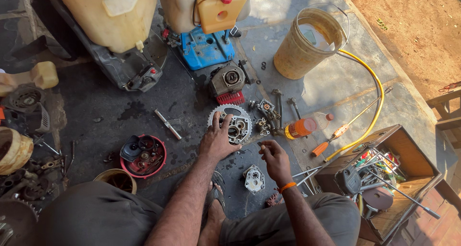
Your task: The person sits on the ground of an outdoor repair area and works on disassembled small-engine parts laid on the floor. They hold a large toothed sprocket plate against a crankcase cover, fit small bolts and components into it by hand, and pick up and reposition small parts from the surrounding work area.
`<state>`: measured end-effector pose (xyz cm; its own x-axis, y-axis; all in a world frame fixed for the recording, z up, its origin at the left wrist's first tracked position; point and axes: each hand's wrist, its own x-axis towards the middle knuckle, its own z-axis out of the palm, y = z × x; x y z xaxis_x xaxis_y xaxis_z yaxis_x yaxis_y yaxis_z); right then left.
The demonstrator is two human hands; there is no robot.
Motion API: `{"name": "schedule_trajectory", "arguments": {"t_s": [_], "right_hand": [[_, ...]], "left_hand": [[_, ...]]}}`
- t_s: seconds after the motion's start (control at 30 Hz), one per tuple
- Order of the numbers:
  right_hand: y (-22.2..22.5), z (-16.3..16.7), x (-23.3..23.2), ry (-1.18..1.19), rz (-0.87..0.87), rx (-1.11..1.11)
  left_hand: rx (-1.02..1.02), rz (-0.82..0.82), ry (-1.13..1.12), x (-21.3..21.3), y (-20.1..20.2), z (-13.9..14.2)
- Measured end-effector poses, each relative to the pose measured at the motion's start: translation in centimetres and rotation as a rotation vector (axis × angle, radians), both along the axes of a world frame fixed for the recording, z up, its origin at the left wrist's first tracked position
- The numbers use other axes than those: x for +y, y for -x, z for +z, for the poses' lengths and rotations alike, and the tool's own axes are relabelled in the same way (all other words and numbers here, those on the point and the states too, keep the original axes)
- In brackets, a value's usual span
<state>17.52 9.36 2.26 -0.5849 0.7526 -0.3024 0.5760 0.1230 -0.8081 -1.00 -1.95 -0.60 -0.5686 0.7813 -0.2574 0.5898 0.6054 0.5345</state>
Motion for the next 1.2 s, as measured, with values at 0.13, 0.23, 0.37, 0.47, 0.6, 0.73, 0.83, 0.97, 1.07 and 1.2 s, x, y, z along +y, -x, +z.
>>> {"name": "schedule_trajectory", "arguments": {"t_s": [0.13, 0.23, 0.37, 0.47, 0.6, 0.73, 0.83, 0.97, 1.07, 1.2], "right_hand": [[1.2, 1.3, 0.1, -0.275, 0.071, 0.019], [2.2, 2.3, 0.0, -0.548, 0.187, -0.075], [3.8, 2.8, -0.1, -0.652, 0.262, -0.103], [4.5, 2.7, -0.1, -0.669, 0.28, -0.123], [4.6, 2.2, -0.3, -0.718, 0.304, -0.08], [4.4, 1.7, -0.8, -0.782, 0.301, -0.111], [4.6, 1.5, -1.1, -0.768, 0.266, -0.144], [4.8, 1.7, -1.3, -0.853, 0.297, -0.096], [5.0, 1.8, -1.3, -0.84, 0.285, -0.131], [4.9, 1.6, -1.2, -0.861, 0.289, -0.118]], "left_hand": [[0.035, 0.01, -0.034, 0.0, -0.1, 0.6], [0.019, 0.012, -0.025, 0.0, 0.0, 1.0], [0.009, 0.013, -0.019, 0.0, 0.0, 1.2], [0.003, 0.025, -0.026, 0.1, 0.0, 1.1], [-0.021, 0.027, -0.041, 0.3, 0.2, 0.9], [-0.016, 0.037, -0.066, 0.3, 0.3, 0.7], [-0.045, 0.041, -0.058, 0.2, 0.2, 0.7], [-0.049, 0.045, -0.067, 0.4, 0.3, 0.7], [-0.051, 0.039, -0.067, 0.4, 0.3, 0.8], [-0.031, 0.048, -0.093, 0.3, 0.4, 0.9]]}}
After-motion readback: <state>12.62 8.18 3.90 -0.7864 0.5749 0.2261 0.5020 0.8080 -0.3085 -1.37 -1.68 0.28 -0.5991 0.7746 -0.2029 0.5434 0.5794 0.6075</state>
